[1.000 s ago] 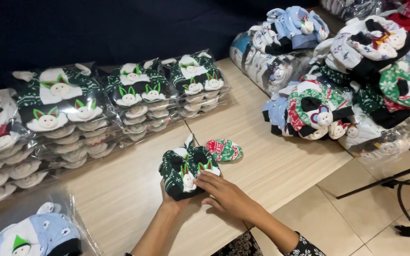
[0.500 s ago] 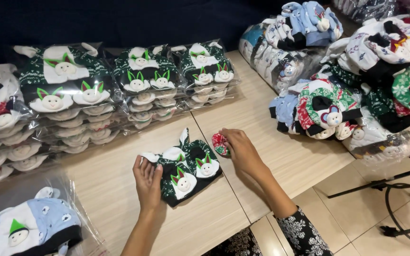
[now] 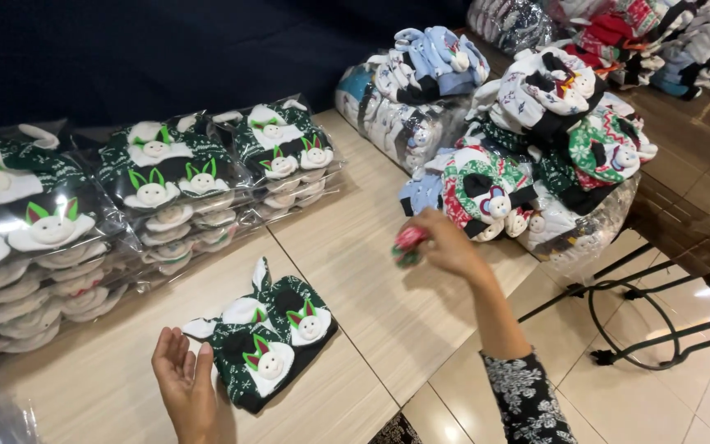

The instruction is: Packaging baby hats and booties into clear plastic bags

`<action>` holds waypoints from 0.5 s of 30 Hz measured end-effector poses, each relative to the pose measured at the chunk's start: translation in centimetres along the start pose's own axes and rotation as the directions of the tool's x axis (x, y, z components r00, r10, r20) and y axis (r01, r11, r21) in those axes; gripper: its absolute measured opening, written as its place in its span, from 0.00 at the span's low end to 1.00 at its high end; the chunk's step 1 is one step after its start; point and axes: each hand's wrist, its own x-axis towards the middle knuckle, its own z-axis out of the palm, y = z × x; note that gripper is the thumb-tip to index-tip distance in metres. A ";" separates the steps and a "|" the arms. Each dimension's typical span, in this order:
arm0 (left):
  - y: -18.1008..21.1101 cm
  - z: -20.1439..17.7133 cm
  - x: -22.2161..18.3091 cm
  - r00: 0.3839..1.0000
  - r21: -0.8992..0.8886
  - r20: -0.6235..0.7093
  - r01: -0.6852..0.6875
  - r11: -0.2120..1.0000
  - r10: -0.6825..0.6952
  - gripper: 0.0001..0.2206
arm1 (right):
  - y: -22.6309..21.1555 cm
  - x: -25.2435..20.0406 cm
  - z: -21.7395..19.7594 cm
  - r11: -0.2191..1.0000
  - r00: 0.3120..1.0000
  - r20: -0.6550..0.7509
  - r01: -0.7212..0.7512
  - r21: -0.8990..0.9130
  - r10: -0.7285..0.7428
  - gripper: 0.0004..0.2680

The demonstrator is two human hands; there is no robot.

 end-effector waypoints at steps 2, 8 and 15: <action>1.5 0.6 -0.9 0.998 -0.044 -0.005 0.065 0.997 -0.066 0.28 | 1.0 -0.7 -5.1 0.988 0.979 -0.194 0.089 0.125 -0.064 0.17; 1.3 0.5 -0.8 0.998 -0.046 -0.002 0.069 0.997 -0.069 0.25 | 5.3 -0.4 -11.4 0.957 0.614 -0.768 0.291 0.005 -0.183 0.16; 4.5 1.0 -1.8 0.974 -0.118 0.007 0.224 0.967 -0.225 0.25 | 13.6 -0.6 -8.8 0.994 0.740 -0.668 0.105 0.006 -0.074 0.13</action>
